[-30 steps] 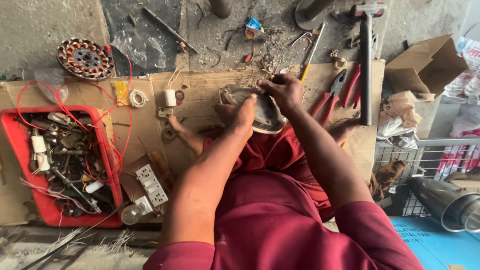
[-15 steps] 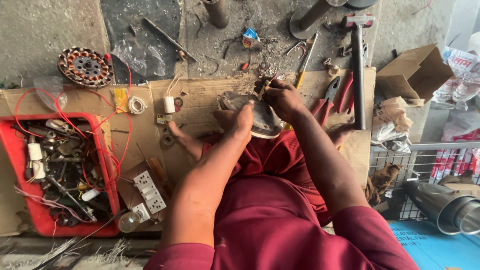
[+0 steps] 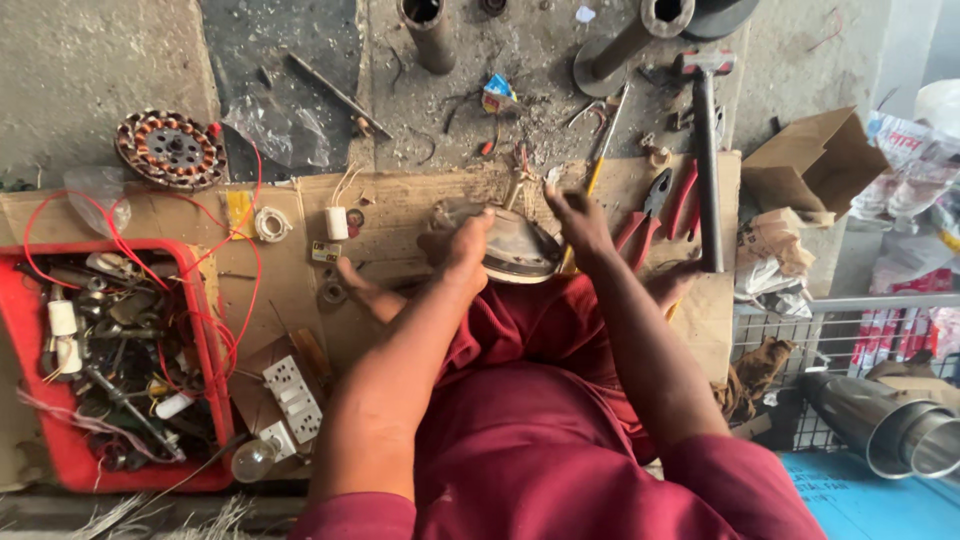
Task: The person sits on the floor and uses a hammer and screwdriver to work on a metal electrical component, likely a fan motor housing. They repeatedly strike the component with the hammer and use the screwdriver to pry or adjust parts.
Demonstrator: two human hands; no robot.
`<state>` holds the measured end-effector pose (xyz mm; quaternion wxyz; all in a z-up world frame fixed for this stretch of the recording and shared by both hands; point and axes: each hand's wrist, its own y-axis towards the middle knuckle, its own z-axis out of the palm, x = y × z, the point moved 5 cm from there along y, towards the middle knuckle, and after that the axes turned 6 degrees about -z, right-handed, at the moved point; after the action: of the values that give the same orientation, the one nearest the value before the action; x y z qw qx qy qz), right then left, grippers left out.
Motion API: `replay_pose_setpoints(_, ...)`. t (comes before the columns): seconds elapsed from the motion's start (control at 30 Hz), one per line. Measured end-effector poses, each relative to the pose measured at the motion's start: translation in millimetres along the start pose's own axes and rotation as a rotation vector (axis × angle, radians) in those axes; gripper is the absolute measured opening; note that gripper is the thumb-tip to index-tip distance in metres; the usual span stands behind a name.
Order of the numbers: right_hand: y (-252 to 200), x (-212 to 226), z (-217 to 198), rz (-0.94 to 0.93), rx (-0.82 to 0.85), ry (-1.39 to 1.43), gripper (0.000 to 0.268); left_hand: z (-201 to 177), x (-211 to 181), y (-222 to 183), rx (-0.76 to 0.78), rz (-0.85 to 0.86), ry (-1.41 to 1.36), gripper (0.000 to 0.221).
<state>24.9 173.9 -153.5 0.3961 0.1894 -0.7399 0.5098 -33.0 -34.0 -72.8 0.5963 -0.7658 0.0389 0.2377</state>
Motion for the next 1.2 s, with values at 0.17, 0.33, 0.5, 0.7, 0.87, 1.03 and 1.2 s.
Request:
replay_pose_setpoints(0.17, -19.7, -54.8, 22.0, 0.470, 0.202, 0.280, 0.049, 10.5, 24.6, 74.7, 0.396, -0.219, -0.064, 0.034)
replay_pose_setpoints(0.33, -18.5, -60.9, 34.2, 0.465, 0.178, 0.442, 0.041, 8.0, 9.3, 124.8, 0.608, -0.155, 0.036, 0.056)
replay_pose_setpoints(0.5, -8.8, -51.1, 79.1, 0.350, 0.213, 0.616, 0.039, -8.8, -64.9, 134.4, 0.196, 0.280, 0.460, 0.092)
replay_pose_setpoints(0.7, -5.9, -20.1, 29.5, 0.222, 0.496, 0.174, 0.036, 11.7, -126.0, 139.4, 0.280, 0.555, 0.550, 0.084)
replay_pose_setpoints(0.87, 29.5, 26.7, -193.5, -0.405, -0.608, -0.258, 0.017, 10.9, -134.7, 151.5, 0.204, 0.824, 0.816, 0.069)
replay_pose_setpoints(1.03, 110.6, 33.5, -246.4, -0.450, -0.579, -0.618, 0.044, 6.0, -103.6, 98.1, 0.255, 1.076, 0.859, 0.077)
replay_pose_setpoints(1.2, 158.5, 37.2, -223.8, -0.175, -0.391, -0.635, 0.043, 13.2, -66.9, 60.3, -0.077, 0.982, 1.100, 0.123)
